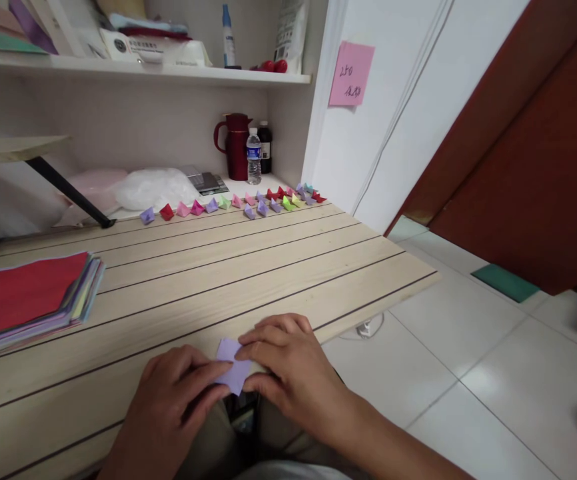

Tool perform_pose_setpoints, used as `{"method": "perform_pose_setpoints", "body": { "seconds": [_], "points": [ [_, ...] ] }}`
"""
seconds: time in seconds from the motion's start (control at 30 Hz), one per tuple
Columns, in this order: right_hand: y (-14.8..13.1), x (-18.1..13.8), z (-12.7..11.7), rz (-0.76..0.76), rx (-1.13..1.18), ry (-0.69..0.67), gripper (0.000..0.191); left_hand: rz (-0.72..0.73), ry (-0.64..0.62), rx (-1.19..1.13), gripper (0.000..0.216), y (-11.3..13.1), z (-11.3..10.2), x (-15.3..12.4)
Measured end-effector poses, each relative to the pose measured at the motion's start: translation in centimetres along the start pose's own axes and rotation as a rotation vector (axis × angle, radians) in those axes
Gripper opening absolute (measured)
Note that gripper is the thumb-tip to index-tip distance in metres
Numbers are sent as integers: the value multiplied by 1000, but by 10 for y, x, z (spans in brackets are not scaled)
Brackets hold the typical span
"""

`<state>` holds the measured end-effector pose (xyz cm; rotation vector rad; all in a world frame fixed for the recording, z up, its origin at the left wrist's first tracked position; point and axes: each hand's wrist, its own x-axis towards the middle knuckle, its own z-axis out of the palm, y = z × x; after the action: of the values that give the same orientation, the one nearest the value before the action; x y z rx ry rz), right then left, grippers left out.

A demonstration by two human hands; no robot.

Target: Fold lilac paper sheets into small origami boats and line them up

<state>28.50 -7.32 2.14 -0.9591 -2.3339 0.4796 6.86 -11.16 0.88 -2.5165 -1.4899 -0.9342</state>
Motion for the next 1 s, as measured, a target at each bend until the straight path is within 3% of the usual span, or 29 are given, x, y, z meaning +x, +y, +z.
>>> {"method": "perform_pose_setpoints", "body": {
  "seconds": [0.13,0.33,0.53,0.7,0.87,1.0],
  "points": [
    [7,5,-5,-14,48,-21,16,-2,47,-19,10,2,-1,1],
    [11,8,0,-32,12,16,13,-54,162,-9,15,7,1,4],
    [4,10,10,-64,-65,107,12,-3,110,52,13,-5,3,-10],
    [1,14,11,-41,-102,82,12,-66,136,131,15,-8,6,-17],
    [4,14,11,-159,-163,119,18,-75,224,265,29,-2,11,-19],
    [4,11,11,-142,-121,113,17,-172,265,178,18,7,16,-22]
  ]
}}
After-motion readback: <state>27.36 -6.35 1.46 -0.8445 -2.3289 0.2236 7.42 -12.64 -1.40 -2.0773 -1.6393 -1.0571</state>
